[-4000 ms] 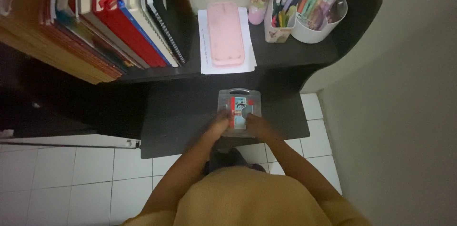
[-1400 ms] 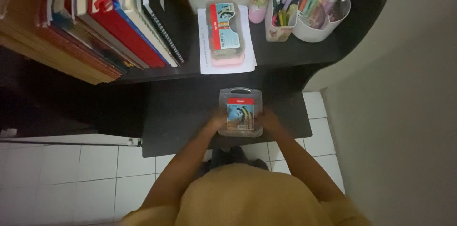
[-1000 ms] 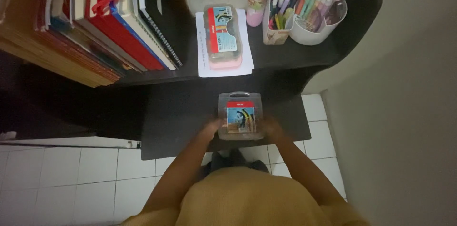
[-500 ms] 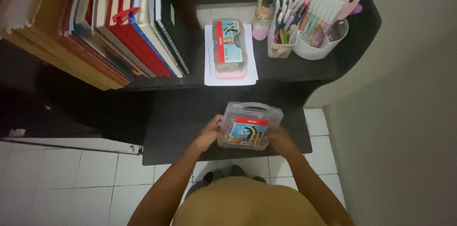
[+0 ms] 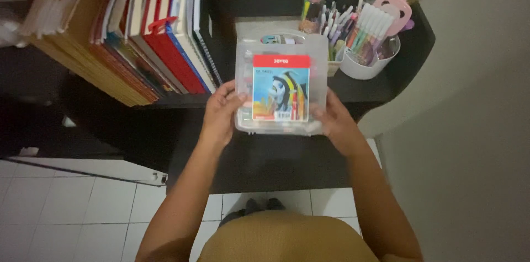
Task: Organizing notebooks and various stationery items on a desk.
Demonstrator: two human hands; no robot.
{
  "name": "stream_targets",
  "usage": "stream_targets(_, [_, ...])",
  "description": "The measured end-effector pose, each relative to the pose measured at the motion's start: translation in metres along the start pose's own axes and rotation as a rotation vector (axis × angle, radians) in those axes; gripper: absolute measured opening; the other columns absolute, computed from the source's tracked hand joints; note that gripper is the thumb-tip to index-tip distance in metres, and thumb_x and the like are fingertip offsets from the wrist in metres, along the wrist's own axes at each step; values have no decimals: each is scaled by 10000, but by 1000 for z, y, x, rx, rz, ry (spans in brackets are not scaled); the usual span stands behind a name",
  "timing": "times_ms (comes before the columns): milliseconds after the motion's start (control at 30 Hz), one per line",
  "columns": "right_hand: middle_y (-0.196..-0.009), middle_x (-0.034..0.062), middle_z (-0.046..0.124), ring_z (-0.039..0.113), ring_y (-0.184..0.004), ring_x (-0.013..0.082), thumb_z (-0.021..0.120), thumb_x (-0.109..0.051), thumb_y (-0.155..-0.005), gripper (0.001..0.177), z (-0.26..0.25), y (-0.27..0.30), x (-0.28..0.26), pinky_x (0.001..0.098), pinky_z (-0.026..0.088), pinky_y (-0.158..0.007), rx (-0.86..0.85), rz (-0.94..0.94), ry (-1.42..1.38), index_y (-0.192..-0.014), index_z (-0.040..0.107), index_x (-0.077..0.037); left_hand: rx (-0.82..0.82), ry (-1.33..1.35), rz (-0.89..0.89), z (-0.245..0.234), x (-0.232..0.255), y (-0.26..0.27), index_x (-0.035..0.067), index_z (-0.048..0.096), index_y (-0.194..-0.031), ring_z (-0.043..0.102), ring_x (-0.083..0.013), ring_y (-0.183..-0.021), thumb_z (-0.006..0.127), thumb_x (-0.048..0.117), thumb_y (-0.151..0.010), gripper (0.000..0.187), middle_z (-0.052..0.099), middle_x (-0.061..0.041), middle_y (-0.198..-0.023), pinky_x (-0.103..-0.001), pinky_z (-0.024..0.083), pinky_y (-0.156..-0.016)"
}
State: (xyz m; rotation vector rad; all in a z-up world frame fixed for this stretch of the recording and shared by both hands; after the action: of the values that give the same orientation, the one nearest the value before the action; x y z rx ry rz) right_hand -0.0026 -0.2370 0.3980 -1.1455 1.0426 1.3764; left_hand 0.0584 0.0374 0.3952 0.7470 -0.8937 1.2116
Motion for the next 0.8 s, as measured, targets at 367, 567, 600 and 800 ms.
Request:
stream_targets(367, [-1333,243,640,761,-939,357,587,-270,-934,846,18,-1,8,390,651,-644,-109,78,-139,-1642,145,-127,119,-21,-1,-10,7,16,32,562,-1256,745,-212,-969,636,73,-914,352,727,-154,-1098,-387,639,-835])
stream_targets(567, [-1257,198,653,721,-942,263,647,-271,-871,858,-27,31,41,333,621,-620,-93,-14,-158,-1602,264,-37,-53,-83,-16,-20,-17,6,67,583,-1244,661,-179,-1040,569,248,-1061,258,674,-80,-1161,-370,564,-871])
stream_targets(600, [-1210,193,661,719,-925,251,651,-291,-876,812,-41,39,49,338,629,-626,-87,2,-156,-1565,318,-22,-2,-151,-6,-18,-17,1,85,586,-1245,653,-165,-1082,560,278,-1049,276,671,-60,-1190,-357,558,-909])
stream_targets(800, [-1092,199,680,706,-873,232,690,-324,-956,685,-112,71,98,352,618,-656,-208,-5,-112,-1494,464,35,111,-338,47,-35,-56,-56,94,574,-1304,597,-170,-1022,600,282,-1010,350,653,-56,-1184,-323,511,-870])
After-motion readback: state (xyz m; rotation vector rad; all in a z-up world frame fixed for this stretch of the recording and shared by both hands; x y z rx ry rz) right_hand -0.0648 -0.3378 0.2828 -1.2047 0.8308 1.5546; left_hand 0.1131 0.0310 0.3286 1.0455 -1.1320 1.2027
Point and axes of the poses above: each hand's wrist, its own y-axis away from the middle knuckle, its own z-axis out of the palm, x = y × z, the point moved 4 cm from there along -y, towards the middle knuckle
